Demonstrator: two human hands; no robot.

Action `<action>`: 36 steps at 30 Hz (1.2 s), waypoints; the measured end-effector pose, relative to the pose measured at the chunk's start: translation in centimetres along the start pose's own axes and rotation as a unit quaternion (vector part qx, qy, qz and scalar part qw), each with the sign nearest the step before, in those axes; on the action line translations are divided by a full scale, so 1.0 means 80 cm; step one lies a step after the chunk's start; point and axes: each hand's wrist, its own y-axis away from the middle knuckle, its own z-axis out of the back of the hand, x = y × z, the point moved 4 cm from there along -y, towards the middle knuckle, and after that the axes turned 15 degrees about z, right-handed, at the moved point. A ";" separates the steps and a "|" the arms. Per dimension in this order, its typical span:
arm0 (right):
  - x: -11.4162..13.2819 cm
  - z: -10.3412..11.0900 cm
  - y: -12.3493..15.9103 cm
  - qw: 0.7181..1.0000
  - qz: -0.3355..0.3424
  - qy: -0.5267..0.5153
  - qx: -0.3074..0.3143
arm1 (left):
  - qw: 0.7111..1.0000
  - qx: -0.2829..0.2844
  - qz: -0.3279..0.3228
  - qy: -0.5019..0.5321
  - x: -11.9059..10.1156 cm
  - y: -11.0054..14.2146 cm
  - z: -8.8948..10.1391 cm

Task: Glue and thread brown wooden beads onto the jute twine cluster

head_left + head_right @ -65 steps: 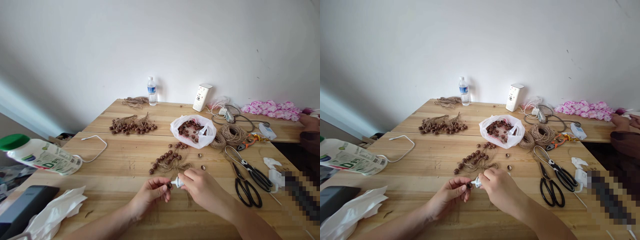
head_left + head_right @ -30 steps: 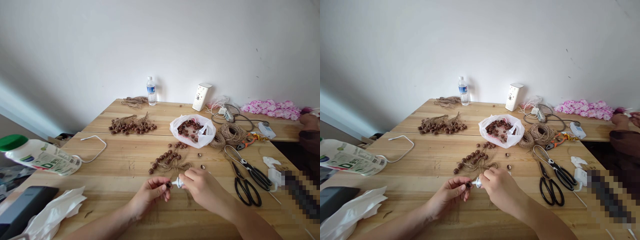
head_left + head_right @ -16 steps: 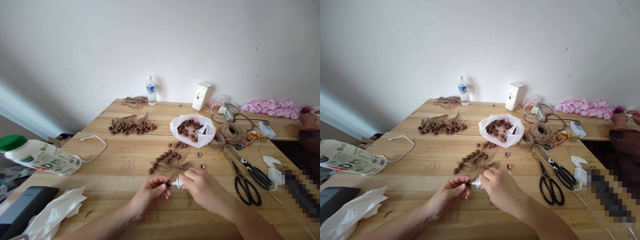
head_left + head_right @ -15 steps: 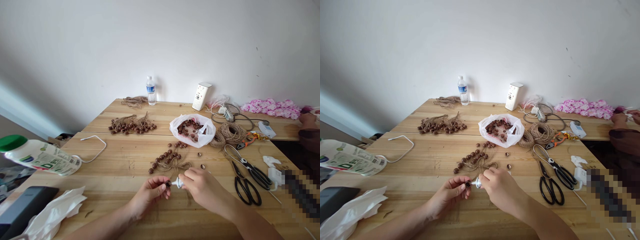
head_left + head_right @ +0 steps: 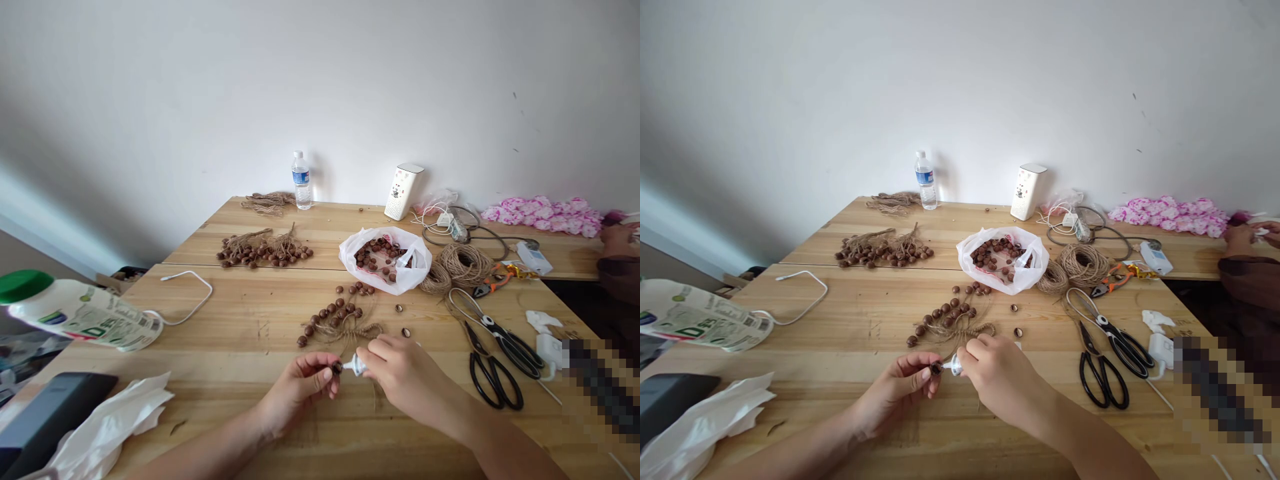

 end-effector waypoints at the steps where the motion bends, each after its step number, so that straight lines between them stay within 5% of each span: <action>1: 0.000 0.000 0.000 1.000 0.000 0.002 -0.003 | 1.000 0.001 -0.001 -0.002 0.000 0.000 0.000; 36: 0.006 -0.005 -0.001 1.000 0.012 -0.014 0.016 | 1.000 -0.005 0.006 0.021 0.001 -0.003 0.002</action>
